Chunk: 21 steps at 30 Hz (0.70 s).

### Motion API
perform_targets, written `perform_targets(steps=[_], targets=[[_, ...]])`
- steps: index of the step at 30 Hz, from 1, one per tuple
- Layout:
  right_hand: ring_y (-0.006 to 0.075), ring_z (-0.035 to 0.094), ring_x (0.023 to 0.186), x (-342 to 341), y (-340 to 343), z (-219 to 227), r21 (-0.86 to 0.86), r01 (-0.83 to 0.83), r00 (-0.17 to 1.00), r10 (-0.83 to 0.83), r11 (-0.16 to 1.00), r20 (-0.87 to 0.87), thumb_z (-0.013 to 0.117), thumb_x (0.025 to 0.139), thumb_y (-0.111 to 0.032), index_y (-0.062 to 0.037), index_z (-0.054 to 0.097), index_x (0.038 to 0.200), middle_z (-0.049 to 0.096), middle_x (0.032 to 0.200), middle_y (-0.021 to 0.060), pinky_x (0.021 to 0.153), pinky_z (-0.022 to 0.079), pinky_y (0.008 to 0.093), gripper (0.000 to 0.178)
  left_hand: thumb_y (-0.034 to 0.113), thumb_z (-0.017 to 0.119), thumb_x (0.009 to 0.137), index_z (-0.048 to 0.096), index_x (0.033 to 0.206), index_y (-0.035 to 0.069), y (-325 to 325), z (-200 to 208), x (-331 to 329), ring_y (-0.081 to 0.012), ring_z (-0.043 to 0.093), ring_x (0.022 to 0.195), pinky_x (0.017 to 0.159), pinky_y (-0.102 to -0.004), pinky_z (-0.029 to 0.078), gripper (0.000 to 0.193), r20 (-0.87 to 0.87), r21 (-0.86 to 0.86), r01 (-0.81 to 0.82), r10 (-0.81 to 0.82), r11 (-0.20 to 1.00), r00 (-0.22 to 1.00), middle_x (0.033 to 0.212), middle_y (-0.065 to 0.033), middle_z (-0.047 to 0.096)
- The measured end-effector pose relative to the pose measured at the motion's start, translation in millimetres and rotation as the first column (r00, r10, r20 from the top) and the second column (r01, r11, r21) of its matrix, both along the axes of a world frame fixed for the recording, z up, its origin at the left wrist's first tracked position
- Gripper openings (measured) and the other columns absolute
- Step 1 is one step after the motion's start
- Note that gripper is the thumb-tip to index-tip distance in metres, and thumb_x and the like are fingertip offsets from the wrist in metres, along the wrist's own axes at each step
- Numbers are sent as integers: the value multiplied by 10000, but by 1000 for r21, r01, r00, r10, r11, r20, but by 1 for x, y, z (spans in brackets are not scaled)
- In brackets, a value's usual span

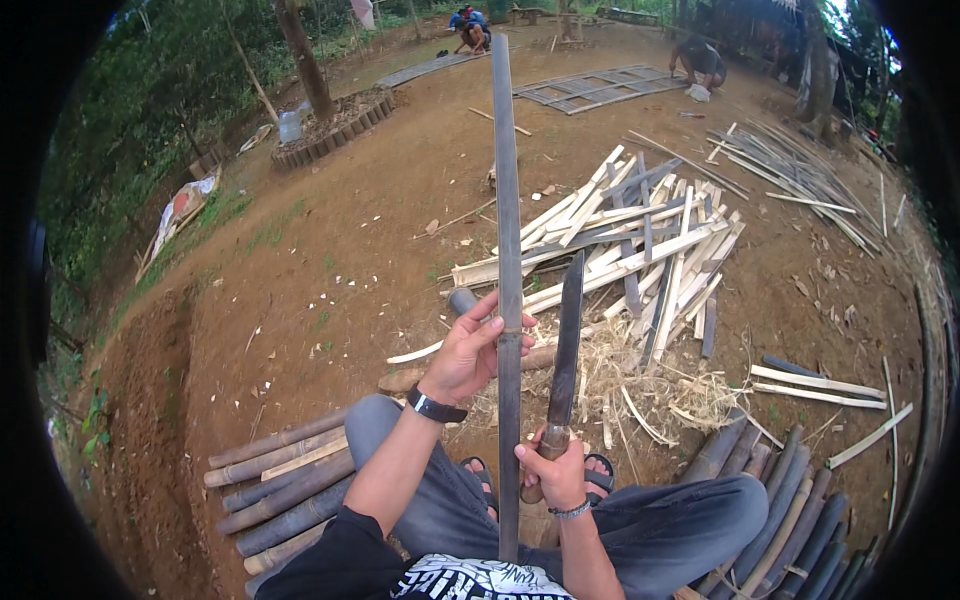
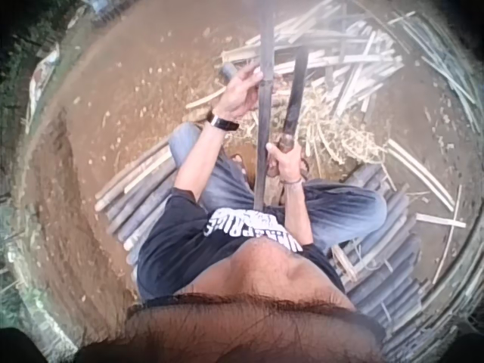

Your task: The person uses a knife to shave and smooth pieces of split bamboo while sitting on the ground.

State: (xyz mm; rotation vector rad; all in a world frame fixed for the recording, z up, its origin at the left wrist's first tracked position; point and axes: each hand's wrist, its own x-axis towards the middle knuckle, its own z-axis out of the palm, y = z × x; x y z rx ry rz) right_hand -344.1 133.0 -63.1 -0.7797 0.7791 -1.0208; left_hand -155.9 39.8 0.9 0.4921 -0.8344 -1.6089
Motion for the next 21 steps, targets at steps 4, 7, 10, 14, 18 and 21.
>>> perform_targets(steps=[4, 7, 10, 14, 18, 21], targets=[[69, 498, 452, -7, -5, -1, 3, -46, 997, 46, 999, -56, 743, 727, 7, -21, 521, 869, 594, 670, 39, 404, 407, 221, 265, 138, 487, 972, 335, 1418, 96, -16, 8, 7, -240, 636, 965, 837, -353, 551, 474, 21, -45, -75, 76, 996, 997, 1148, -184, 594], [62, 481, 445, -8, -6, -4, 24, -102, 995, 102, 995, -4, 742, 730, -6, -30, 521, 884, 568, 658, 18, 401, 405, 219, 270, 138, 476, 975, 352, 1403, 87, -36, 16, 15, -242, 641, 948, 810, -335, 568, 448, -34, -81, -106, 104, 991, 994, 1136, -191, 595], [62, 465, 435, -7, -4, -8, 59, -142, 989, 139, 988, 56, 736, 742, -27, -38, 521, 887, 536, 646, 0, 398, 405, 217, 260, 132, 463, 979, 353, 1399, 81, -53, 21, 22, -241, 640, 946, 802, -328, 575, 437, -92, -105, -119, 110, 987, 990, 1146, -197, 588], [67, 449, 427, -11, -3, -19, 91, -227, 950, 199, 970, 241, 727, 773, -79, -51, 495, 917, 517, 633, -5, 408, 410, 223, 275, 136, 435, 990, 342, 1399, 65, -75, 25, 23, -231, 632, 946, 805, -318, 573, 426, -117, -113, -128, 114, 985, 987, 1162, -200, 578], [72, 437, 425, -9, -4, -21, 89, -396, 862, 336, 914, 380, 719, 797, -122, -58, 470, 927, 487, 597, -2, 409, 400, 224, 288, 174, 414, 1001, 320, 1406, 55, -88, 24, 32, -215, 613, 957, 826, -303, 562, 433, -107, -119, -177, 164, 977, 981, 1167, -191, 569], [75, 447, 435, -6, 3, -23, 125, -459, 800, 348, 880, 489, 738, 803, -201, 6, 487, 1078, 627, 795, 153, 491, 490, 238, 426, 176, 432, 995, 357, 1378, 54, -93, 22, 38, -223, 608, 956, 830, -324, 549, 409, -126, -102, -214, 201, 971, 971, 1145, -181, 575]])
